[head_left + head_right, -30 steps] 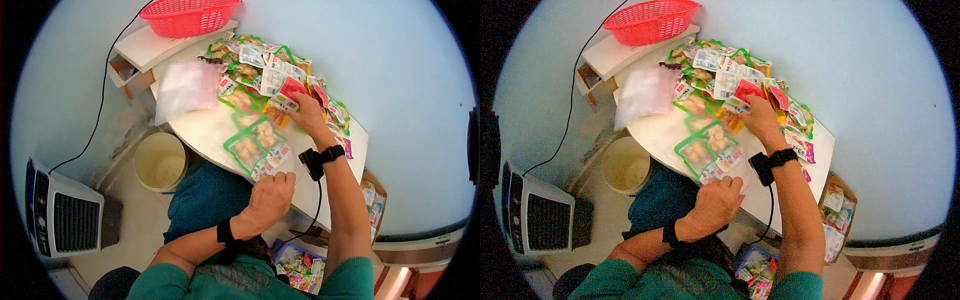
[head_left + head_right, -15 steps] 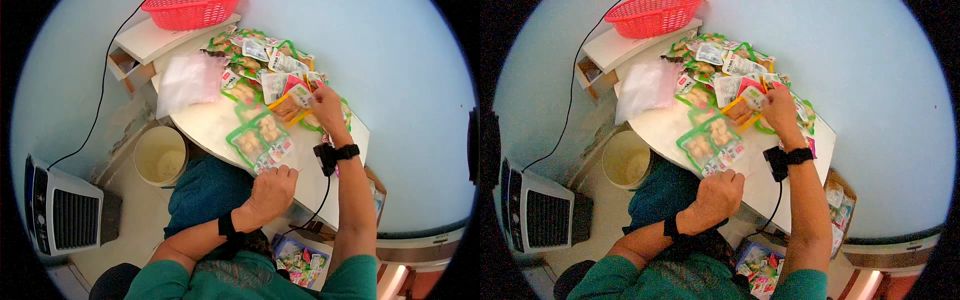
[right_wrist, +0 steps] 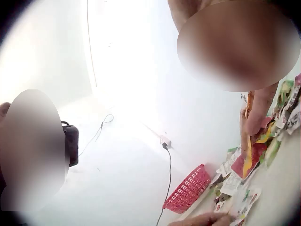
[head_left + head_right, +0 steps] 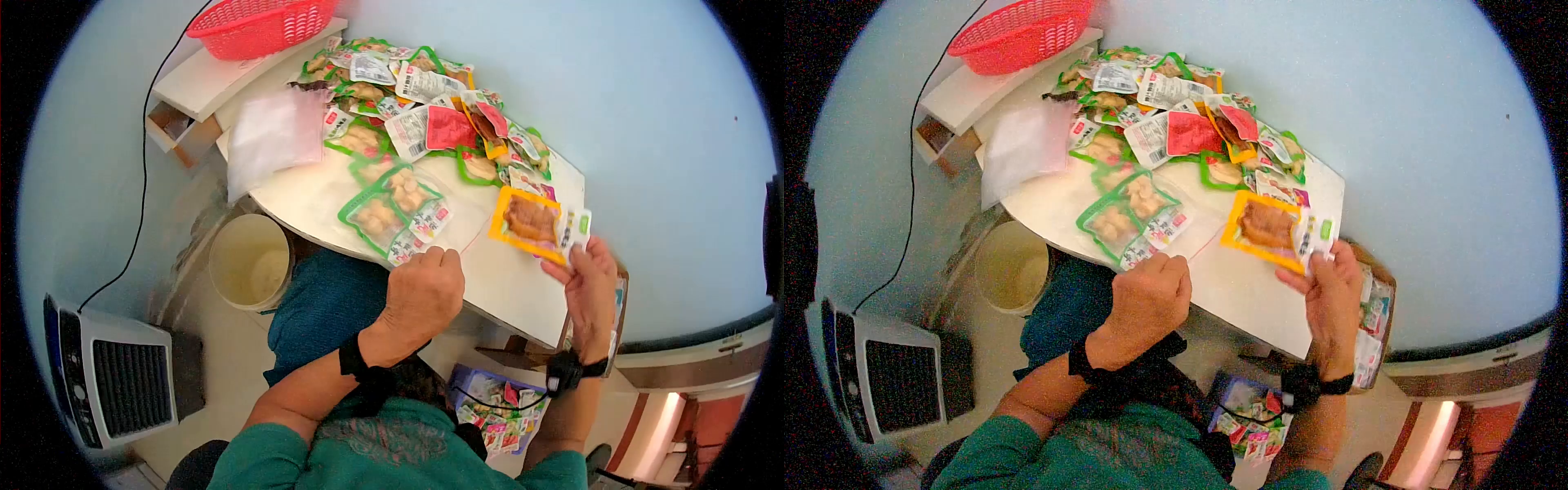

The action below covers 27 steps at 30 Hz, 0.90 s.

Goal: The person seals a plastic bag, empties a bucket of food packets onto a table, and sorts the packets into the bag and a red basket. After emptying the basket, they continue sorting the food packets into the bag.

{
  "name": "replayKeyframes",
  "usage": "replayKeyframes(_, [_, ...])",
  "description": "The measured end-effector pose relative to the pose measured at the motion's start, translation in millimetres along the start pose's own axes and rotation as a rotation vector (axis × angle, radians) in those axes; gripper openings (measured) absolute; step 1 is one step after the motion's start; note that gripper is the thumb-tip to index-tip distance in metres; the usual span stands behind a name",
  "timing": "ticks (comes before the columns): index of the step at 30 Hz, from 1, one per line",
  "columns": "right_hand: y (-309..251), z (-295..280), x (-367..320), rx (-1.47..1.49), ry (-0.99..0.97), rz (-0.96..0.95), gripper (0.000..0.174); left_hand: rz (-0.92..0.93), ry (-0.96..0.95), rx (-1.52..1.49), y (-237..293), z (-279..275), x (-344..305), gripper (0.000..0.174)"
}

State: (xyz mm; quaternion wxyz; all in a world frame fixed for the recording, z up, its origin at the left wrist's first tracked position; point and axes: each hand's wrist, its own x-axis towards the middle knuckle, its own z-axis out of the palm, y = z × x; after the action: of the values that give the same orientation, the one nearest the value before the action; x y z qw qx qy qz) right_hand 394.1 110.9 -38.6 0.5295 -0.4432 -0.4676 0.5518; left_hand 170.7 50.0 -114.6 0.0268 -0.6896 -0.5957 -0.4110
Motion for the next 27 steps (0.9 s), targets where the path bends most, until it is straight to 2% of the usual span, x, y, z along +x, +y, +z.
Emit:
replayKeyframes(4, [12,-2,-42,0.123,-0.011,0.044,0.026,-0.003,0.048,-0.013,4,-4,4,0.010])
replayKeyframes(8, [25,6,-56,0.165,-0.028,0.109,0.027,0.013,0.088,-0.021,7,-6,6,0.007])
replayKeyframes(14, [48,32,-51,0.278,-0.096,0.161,0.027,0.020,0.079,0.042,11,-6,4,0.010])
replayKeyframes(17, [58,51,-43,0.320,-0.120,0.200,0.029,0.005,0.161,0.001,12,-4,6,0.020])
replayKeyframes(21, [81,74,-32,0.330,-0.190,0.236,0.032,0.005,0.127,-0.059,11,-5,4,0.020])
replayKeyframes(27, [86,110,-23,0.454,-0.274,0.350,0.031,-0.006,0.109,-0.054,7,-9,2,0.021])
